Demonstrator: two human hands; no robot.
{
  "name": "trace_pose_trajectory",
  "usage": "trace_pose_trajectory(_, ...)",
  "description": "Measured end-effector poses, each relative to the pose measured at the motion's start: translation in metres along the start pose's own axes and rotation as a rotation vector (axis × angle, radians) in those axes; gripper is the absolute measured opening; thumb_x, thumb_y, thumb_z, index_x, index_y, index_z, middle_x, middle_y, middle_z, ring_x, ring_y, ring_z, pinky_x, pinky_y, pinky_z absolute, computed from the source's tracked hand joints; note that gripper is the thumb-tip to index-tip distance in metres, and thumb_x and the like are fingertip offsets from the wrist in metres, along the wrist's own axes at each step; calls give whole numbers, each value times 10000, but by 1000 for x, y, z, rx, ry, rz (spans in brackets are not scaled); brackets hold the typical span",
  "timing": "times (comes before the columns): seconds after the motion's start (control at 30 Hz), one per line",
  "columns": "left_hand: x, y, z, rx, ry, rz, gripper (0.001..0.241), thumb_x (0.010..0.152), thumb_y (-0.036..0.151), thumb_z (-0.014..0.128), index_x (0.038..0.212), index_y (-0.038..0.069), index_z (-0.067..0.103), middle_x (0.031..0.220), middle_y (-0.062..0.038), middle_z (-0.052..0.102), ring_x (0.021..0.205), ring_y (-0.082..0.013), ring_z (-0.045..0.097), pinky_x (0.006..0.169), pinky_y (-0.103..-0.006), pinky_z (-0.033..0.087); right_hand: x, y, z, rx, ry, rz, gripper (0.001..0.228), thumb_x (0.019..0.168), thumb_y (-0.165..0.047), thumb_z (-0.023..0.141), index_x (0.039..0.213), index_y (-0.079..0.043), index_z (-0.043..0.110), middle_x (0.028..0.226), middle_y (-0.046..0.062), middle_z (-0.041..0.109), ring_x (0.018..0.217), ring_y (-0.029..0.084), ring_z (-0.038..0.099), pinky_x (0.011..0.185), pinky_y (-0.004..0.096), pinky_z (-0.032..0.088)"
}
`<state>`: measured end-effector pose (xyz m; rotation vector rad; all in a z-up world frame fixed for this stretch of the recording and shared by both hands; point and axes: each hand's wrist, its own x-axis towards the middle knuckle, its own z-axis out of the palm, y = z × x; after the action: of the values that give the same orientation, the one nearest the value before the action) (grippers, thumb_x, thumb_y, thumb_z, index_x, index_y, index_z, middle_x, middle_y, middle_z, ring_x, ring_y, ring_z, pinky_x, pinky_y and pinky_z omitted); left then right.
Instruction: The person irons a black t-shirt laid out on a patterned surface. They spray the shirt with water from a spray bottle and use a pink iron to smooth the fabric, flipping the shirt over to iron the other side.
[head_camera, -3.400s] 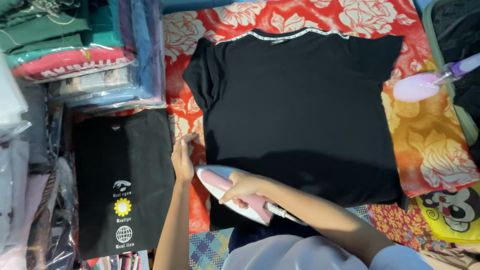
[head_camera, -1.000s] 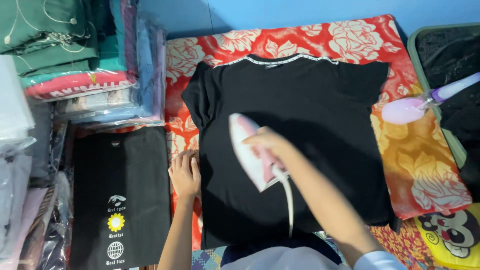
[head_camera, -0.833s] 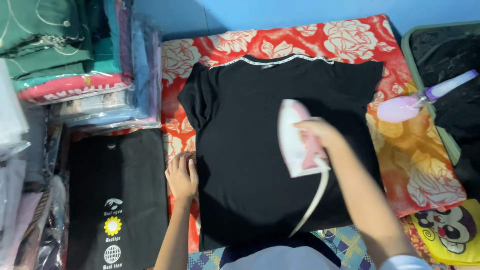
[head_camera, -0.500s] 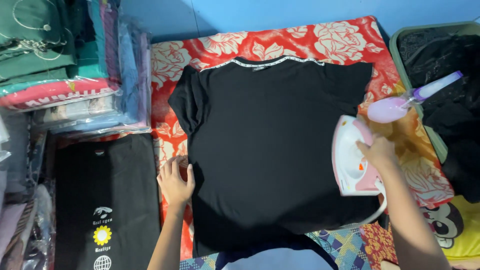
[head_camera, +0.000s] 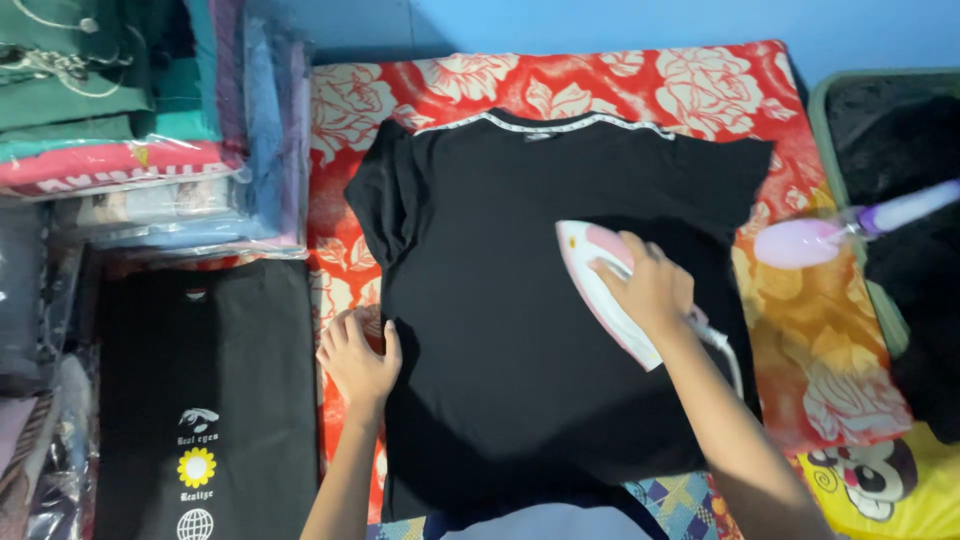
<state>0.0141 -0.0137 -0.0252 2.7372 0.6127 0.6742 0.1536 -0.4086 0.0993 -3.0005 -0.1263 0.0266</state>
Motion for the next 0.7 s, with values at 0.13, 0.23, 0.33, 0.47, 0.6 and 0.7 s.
trace_pose_trajectory(0.13, 4, 3, -3, 26, 3, 7, 424, 845, 533, 686, 1044, 163, 627, 1151, -58, 628, 1120, -309, 618, 929, -460, 481, 38, -18, 2, -13, 433, -613, 263, 873, -569, 736, 1043, -370, 756, 697, -3, 624, 645, 226, 701, 537, 363, 546)
trace_pose_trajectory(0.23, 7, 9, -10, 41, -39, -9, 420, 846, 519, 680, 1064, 164, 634, 1155, -63, 628, 1126, -314, 612, 951, -454, 468, 79, -15, 4, -110, 359, -559, 333, 866, -592, 701, 985, -282, 726, 729, 35, 657, 683, 284, 717, 589, 454, 562)
trace_pose_trajectory(0.33, 9, 9, -9, 63, -60, -12, 475, 814, 561, 679, 1090, 178, 630, 1182, -47, 615, 1152, -300, 596, 980, -450, 450, 154, 3, 54, -115, 287, -121, 436, 938, -744, 606, 934, -313, 673, 737, -11, 701, 748, 297, 748, 617, 486, 555)
trace_pose_trajectory(0.47, 13, 0, 17, 67, -91, -41, 525, 791, 637, 680, 1051, 189, 593, 1153, -41, 587, 1128, -314, 567, 979, -462, 421, 165, -28, 51, -84, 282, -46, 394, 879, -780, 647, 984, -408, 723, 751, -48, 742, 754, 274, 760, 623, 448, 568)
trace_pose_trajectory(0.6, 38, 8, 22, 43, -45, -77, 495, 816, 652, 687, 879, 186, 531, 960, -39, 530, 973, -322, 562, 894, -446, 426, 148, -43, 29, 124, 183, -474, 362, 748, -584, 811, 1018, -351, 748, 929, -67, 786, 916, 227, 763, 783, 395, 597)
trace_pose_trajectory(0.7, 47, 13, 18, 35, 13, -72, 487, 822, 610, 721, 771, 177, 504, 861, -49, 506, 866, -321, 557, 825, -434, 438, 168, -29, 38, 89, 315, -398, 303, 829, -590, 806, 995, -342, 758, 876, -74, 771, 862, 202, 761, 726, 354, 591)
